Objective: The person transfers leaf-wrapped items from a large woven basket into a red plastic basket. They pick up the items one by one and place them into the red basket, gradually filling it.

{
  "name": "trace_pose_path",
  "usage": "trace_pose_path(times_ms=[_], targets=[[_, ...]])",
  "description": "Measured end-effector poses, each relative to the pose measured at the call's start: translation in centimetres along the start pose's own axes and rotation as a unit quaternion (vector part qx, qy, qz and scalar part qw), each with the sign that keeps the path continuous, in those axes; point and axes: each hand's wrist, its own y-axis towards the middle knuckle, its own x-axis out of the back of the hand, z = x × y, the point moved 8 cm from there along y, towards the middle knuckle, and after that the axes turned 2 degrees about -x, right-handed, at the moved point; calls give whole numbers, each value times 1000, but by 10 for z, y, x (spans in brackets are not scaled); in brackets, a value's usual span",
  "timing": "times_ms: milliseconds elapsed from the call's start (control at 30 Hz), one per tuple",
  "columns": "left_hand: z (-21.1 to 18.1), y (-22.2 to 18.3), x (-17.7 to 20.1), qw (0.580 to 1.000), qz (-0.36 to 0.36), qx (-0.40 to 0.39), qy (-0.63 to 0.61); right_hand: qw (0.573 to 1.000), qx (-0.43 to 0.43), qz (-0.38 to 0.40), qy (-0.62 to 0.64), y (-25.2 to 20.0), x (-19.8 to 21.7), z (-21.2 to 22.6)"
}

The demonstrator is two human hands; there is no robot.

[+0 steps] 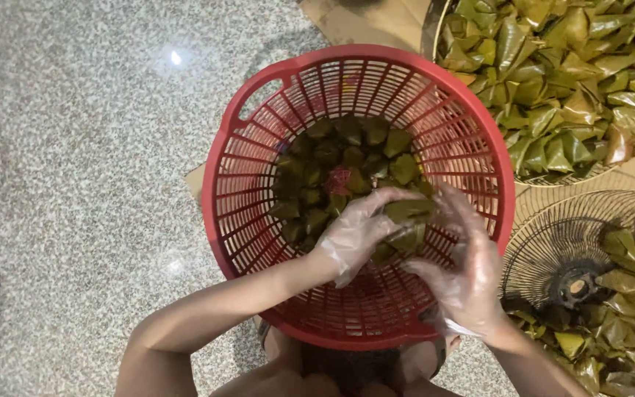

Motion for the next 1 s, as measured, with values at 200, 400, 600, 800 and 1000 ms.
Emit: trace_pose_path(times_ms=[200, 400, 600, 800, 1000], targets=[[-38, 6, -20, 963, 47, -33, 265, 952, -186, 64, 233, 15, -16, -22], [-37, 26, -3, 972, 57, 121, 194, 905, -208, 86, 361, 48, -18, -8], [-61, 23, 6, 987, 42, 150, -34, 980, -84, 34, 177, 70, 1, 8], [-67, 20, 17, 958, 40, 148, -241, 954, 231, 116, -152, 58, -17, 42], [-82, 12, 1, 952, 131, 269, 62, 985, -33, 52, 158, 58, 9, -24]])
